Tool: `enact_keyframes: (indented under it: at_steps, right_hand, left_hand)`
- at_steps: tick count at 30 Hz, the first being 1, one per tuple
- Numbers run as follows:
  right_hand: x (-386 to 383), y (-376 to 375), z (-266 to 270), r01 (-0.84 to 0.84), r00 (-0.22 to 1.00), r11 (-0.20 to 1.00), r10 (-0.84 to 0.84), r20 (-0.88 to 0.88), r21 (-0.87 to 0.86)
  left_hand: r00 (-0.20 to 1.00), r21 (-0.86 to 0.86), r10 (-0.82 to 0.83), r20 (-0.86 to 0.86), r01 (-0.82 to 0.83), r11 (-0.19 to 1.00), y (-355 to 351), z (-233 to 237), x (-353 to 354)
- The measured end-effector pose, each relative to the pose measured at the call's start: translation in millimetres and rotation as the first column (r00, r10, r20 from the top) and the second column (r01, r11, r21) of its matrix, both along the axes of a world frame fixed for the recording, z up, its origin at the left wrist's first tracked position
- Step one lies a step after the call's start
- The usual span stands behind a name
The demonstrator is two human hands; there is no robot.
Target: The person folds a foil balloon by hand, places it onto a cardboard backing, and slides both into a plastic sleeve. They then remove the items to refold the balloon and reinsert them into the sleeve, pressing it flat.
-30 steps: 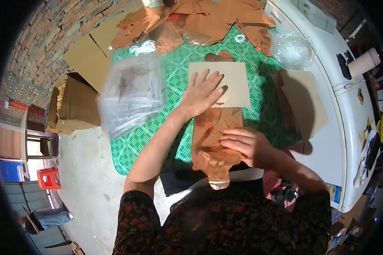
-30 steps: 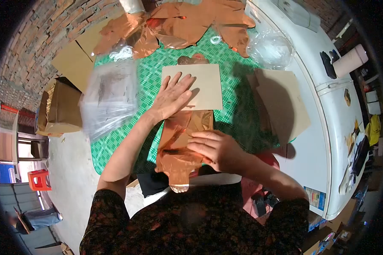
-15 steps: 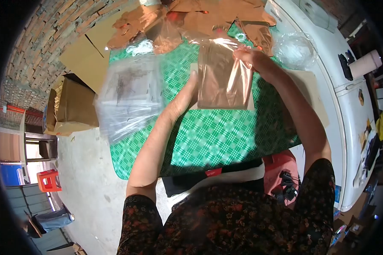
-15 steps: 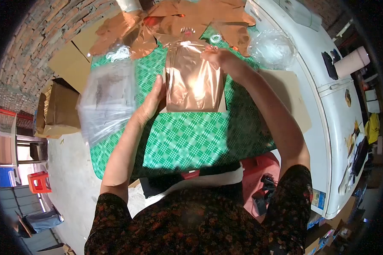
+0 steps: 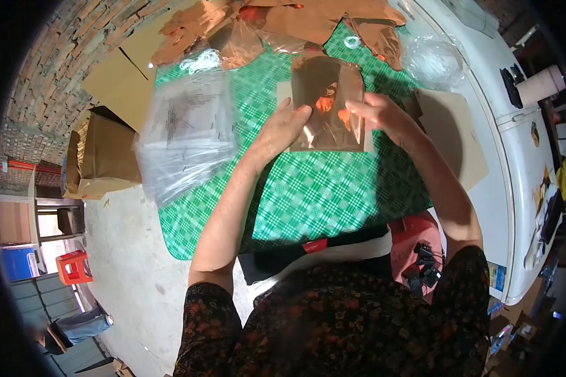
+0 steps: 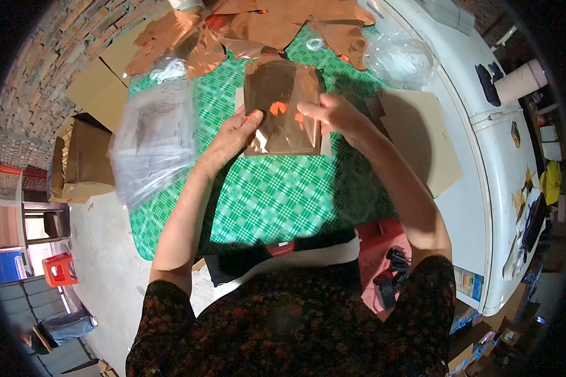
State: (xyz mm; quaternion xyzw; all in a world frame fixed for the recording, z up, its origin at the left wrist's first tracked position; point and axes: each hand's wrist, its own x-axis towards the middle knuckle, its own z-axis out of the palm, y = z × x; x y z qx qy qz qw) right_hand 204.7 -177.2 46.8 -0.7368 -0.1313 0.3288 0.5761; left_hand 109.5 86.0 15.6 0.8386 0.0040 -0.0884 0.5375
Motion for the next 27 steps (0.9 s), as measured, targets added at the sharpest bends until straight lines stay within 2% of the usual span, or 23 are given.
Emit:
enact_keyframes:
  at_steps: [3,5,8,10,13,14,17,18,21,25,27]
  right_hand:
    - [-21.1,-12.6,8.4,-0.144,0.989,0.982,0.148,0.026,-0.119]
    - [-28.9,-16.5,2.0,-0.148,0.985,0.982,0.157,0.071,-0.119]
    - [-34.4,-19.8,-5.5,-0.121,0.986,0.99,0.128,0.105,-0.071]
    - [-38.1,-18.0,-8.5,-0.104,0.988,0.993,0.11,0.111,-0.063]
    - [-42.0,-17.2,-14.5,-0.102,0.982,0.99,0.115,0.147,-0.093]
    - [-42.5,-16.9,-15.2,-0.106,0.98,0.989,0.121,0.159,-0.105]
    - [-46.0,-13.3,-12.9,-0.108,0.972,0.986,0.131,0.194,-0.127]
    - [-48.0,-11.3,-9.1,-0.103,0.97,0.987,0.128,0.208,-0.127]
    - [-47.6,-8.6,-7.8,-0.101,0.96,0.981,0.141,0.243,-0.168]
    - [-54.2,-6.7,0.1,-0.091,0.969,0.981,0.127,0.213,-0.172]
    - [-59.3,-10.3,-6.8,-0.085,0.973,0.995,0.095,0.211,-0.058]
  left_hand:
    - [0.994,0.011,0.042,-0.102,-0.041,0.999,-0.7,9.2,0.8]
    - [0.999,0.025,0.038,-0.025,-0.038,0.999,-1.8,11.0,-1.5]
    - [0.967,0.051,0.022,0.253,-0.036,0.998,-10.5,9.6,-18.5]
    - [0.944,0.019,0.047,0.327,-0.056,0.998,-16.3,23.3,-34.1]
    - [0.743,0.189,-0.119,0.659,-0.01,0.982,-1.2,15.2,-41.5]
    - [0.846,0.291,-0.105,0.523,-0.062,0.955,5.8,13.6,-54.7]
    - [0.852,0.407,-0.068,0.519,-0.177,0.896,8.9,10.5,-83.7]
    - [0.878,0.382,-0.032,0.477,-0.175,0.907,5.8,17.0,-90.7]
    - [0.878,0.359,-0.073,0.473,-0.117,0.926,11.0,7.9,-95.2]
    - [0.902,0.234,0.018,0.431,-0.131,0.963,8.2,3.2,-95.7]
    - [0.898,0.224,0.035,0.439,-0.148,0.963,6.7,3.0,-97.3]
